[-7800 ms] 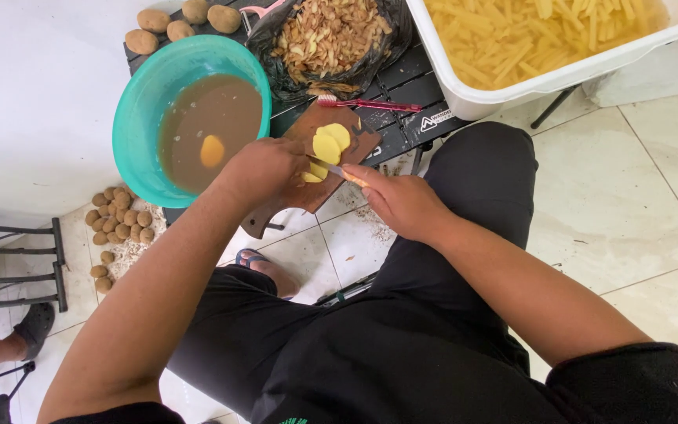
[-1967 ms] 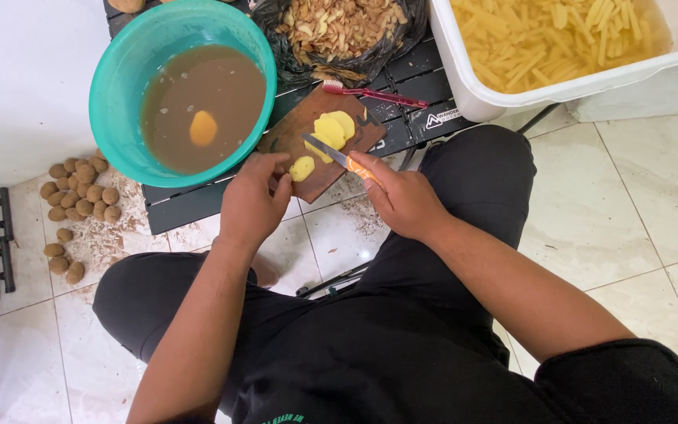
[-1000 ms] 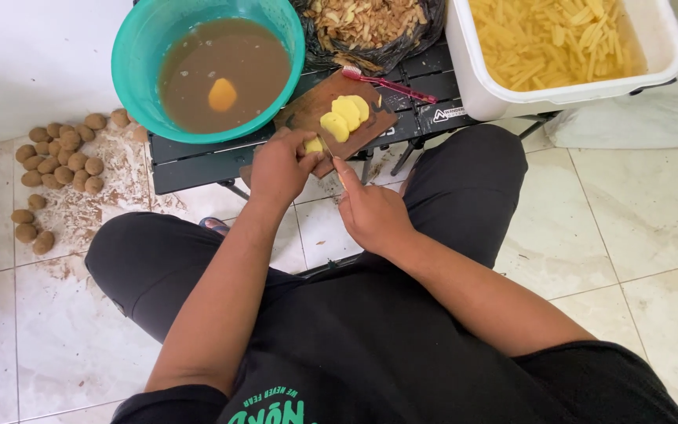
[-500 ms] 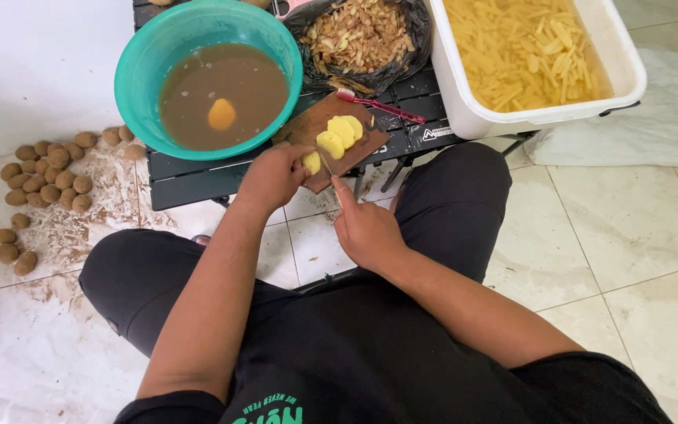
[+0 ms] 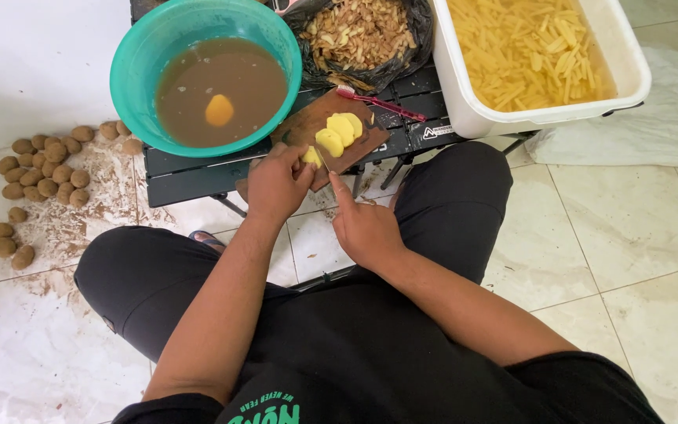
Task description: Peeling potatoes and slicing them into thin strips for fries on a cutting board.
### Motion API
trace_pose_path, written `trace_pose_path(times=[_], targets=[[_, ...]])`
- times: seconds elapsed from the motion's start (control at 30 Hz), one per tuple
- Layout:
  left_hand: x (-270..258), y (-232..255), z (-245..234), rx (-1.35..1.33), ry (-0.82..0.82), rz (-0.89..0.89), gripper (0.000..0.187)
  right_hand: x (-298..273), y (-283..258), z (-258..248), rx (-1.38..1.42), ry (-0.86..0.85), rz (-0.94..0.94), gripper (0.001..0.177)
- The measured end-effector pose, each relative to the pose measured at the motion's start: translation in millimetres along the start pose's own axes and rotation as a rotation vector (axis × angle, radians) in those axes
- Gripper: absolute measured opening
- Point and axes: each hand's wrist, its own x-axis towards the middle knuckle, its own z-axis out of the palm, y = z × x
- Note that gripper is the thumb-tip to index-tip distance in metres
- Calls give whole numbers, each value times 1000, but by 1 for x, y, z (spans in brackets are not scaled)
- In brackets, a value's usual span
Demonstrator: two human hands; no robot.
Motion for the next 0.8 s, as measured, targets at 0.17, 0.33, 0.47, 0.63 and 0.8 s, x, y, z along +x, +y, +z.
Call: trace_pose_path(times=[0.17, 0.33, 0.47, 0.63, 0.8], targets=[[-3, 4, 0, 4, 43, 9, 35, -4, -2, -1, -78, -14, -22, 62], [-1, 6, 1, 12, 56, -3, 36, -1, -2, -5, -135, -17, -30, 63], [1, 10, -1, 13, -10, -60, 35, -2, 1, -7, -111, -40, -27, 62], [6, 2, 3, -23, -49, -77, 35, -1, 4, -4, -89, -41, -27, 61], [6, 3, -4, -85, -48, -94, 33, 2, 1, -10, -44, -84, -8, 62]])
